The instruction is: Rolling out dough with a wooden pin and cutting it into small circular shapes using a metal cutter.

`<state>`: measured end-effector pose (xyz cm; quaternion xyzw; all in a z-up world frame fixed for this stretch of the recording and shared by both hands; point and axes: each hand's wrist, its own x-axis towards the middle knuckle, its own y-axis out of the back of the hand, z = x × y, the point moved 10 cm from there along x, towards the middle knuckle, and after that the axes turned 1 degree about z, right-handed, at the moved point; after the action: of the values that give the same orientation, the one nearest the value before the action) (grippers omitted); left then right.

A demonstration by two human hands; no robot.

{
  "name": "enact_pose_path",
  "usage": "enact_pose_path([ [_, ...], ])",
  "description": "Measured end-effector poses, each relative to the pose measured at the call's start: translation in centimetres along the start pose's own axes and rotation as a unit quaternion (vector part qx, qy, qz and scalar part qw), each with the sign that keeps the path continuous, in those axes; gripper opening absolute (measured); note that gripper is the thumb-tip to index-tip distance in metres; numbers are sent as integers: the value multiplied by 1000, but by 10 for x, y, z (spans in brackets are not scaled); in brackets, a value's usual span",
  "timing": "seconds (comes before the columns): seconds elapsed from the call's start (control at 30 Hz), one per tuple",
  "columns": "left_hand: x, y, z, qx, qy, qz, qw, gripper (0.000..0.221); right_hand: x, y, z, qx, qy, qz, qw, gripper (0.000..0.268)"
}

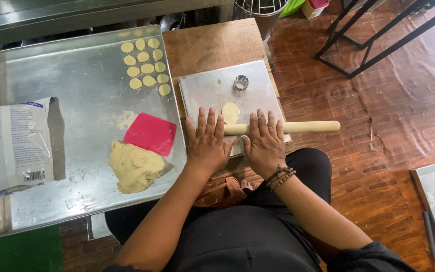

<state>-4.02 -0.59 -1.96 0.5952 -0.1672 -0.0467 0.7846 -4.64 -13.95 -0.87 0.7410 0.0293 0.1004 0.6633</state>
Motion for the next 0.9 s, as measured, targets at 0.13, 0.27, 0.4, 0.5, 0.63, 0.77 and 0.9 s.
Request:
enact_pose_path([
  [0.13,2,-1,-1,-5,2,-12,1000,77,1,7,-2,-3,9,25,1000,68],
  [0.27,21,-7,-9,8,2,5,1000,74,22,-4,7,6,-8,-19,1000,70],
  [0.4,48,-10,-20,22,42,-52,997,74,51,-12,14,2,-18,-39,999,70],
  [0.5,66,-5,-25,27,65,-89,994,73,71,-10,17,-13,-31,-59,998,70],
  [0.63,86,-4,-35,17,92,-93,991,72,94,-12,20,-16,-54,-94,994,68],
  [0.77,105,-4,-42,17,111,-109,988,71,116,-20,28,-14,-65,-107,992,72],
  [0.9,121,-5,-50,17,121,-97,988,72,134,-12,28,0,-67,-110,992,71],
])
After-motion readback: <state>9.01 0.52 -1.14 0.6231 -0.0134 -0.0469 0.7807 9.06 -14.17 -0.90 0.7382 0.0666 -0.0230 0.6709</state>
